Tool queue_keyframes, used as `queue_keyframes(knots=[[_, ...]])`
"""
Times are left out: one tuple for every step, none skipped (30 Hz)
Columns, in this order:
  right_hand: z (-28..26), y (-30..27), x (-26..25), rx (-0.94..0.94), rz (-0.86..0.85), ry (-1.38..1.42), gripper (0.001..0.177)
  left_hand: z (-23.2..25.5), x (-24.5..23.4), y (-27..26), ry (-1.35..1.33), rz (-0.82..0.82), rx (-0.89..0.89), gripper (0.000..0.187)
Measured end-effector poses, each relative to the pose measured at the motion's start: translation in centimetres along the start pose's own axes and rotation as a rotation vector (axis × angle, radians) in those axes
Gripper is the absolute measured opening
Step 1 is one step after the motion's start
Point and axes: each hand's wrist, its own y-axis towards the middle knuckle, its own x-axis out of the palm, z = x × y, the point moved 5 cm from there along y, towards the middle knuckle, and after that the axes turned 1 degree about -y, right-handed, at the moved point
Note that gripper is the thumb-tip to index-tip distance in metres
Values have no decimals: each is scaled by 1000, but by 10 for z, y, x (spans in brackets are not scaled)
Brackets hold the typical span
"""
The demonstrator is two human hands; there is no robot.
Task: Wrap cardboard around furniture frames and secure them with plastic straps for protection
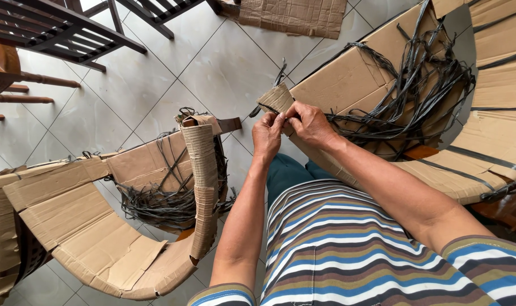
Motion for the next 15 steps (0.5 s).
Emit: queue_keyframes(knots=[[-3,-1,0,0,0,0,10,-3,0,1,0,0,0,25],[-7,-2,0,0,2,23,12,-6,0,3,9,6,-20,23],[-10,-2,0,-1,5,45,14,-10,-1,5,18,11,-39,21],[-12,-2,0,0,3,46,14,0,-1,1,19,12,-41,21],[-14,-3,-1,-8,10,61,15,9,-1,-3,19,23,-46,19],[-16,-3,-1,-16,19,75,16,18,-1,-6,20,34,-50,20],[-16,-4,-1,-16,19,76,16,21,-2,-8,20,33,-50,20],[-16,-4,-1,-26,29,62,15,23,-2,-10,58,33,-51,21],[-17,-5,-2,-36,38,48,14,26,-2,-11,97,32,-51,24],[-18,-5,-2,-36,37,49,14,21,-1,-10,97,33,-52,24],[-21,-6,-2,-58,46,35,10,17,0,-9,124,41,-40,24],[-24,-6,-3,-81,54,21,8,13,1,-7,150,50,-27,25],[-24,-6,-2,-82,54,21,8,13,0,-9,149,50,-27,25],[-21,-5,-1,-46,56,33,7,15,1,-11,182,45,-5,28],[-19,-5,0,-10,58,45,7,17,1,-13,214,40,18,31]])
